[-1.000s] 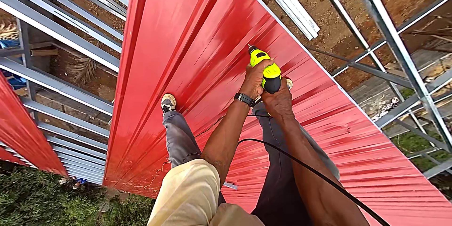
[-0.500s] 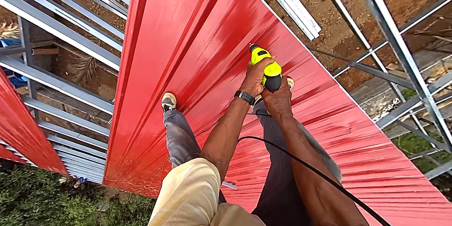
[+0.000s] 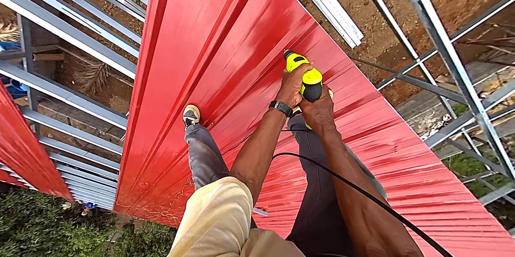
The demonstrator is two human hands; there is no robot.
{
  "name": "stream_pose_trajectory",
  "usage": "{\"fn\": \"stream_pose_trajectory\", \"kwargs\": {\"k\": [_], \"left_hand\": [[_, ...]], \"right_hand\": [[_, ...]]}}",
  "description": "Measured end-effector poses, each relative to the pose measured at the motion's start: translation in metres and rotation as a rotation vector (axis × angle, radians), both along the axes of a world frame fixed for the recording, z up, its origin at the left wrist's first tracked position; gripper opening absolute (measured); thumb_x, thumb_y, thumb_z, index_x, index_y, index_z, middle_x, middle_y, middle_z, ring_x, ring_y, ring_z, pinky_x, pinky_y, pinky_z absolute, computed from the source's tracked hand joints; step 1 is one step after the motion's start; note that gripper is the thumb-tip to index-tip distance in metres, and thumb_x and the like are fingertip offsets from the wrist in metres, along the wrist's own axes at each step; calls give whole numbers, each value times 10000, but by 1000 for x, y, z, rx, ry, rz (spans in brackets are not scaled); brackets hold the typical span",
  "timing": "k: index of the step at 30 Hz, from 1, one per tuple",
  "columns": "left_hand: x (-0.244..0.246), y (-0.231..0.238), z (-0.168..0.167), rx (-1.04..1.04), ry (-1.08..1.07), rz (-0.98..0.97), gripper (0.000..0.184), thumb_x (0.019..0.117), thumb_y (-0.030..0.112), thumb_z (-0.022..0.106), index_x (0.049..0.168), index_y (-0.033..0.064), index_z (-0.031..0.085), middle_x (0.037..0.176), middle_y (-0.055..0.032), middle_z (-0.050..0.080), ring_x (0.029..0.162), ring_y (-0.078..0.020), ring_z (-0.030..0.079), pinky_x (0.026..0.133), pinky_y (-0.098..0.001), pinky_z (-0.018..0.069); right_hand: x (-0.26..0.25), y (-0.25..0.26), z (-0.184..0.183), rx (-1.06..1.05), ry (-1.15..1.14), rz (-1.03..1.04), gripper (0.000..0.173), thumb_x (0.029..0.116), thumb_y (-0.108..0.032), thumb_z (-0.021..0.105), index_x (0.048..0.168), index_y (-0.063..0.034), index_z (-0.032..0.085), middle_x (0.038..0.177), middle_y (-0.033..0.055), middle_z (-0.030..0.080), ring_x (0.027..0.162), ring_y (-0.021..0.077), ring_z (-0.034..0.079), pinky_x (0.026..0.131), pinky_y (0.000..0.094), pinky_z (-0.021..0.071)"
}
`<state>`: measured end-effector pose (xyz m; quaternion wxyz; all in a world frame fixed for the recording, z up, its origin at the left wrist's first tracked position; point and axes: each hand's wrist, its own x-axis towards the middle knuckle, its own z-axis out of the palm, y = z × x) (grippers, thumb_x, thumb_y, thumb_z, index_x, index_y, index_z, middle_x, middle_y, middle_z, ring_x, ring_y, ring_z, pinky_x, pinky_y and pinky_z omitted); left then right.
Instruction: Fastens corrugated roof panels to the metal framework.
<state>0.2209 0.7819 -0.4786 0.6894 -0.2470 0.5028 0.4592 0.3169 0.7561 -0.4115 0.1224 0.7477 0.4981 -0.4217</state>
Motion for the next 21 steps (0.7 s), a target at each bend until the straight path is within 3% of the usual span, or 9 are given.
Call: {"fn": "stream_pose_trajectory", "kwargs": {"k": [2,5,11,17,21], "left_hand": [[0,0,0,-3,3,3,520,879,185,732,1336,35,534,1073,-201,687,937,-304,702,820,-483,602],[0,1,2,-5,1,12,504,883,184,729,1324,34,536,1069,-193,684,932,-290,698,816,-473,599],[1,2,0,-7,-9,28,516,886,192,724,1337,37,526,1075,-200,683,936,-302,699,818,-482,600],[3,1,-3,-9,-15,58,498,893,183,711,1334,43,530,1076,-192,679,941,-292,693,820,-477,596],[5,5,-11,-9,19,59,511,886,186,718,1331,27,524,1068,-202,678,927,-298,695,815,-477,599]], "right_hand": [[1,0,-1,0,-1,9,580,838,-287,794,1311,-116,504,969,175,669,850,362,676,700,623,530],[2,1,0,-1,-2,11,561,833,-281,787,1288,-118,503,932,175,657,792,363,668,639,612,526],[3,4,0,-17,-8,25,562,836,-302,785,1286,-121,501,921,172,657,758,358,667,620,609,528],[4,6,-2,-17,-20,52,612,815,-275,795,1328,-129,497,981,190,675,869,391,676,697,649,519],[6,6,-11,2,13,49,581,841,-320,782,1315,-134,501,958,172,672,833,363,677,680,631,523]]}}
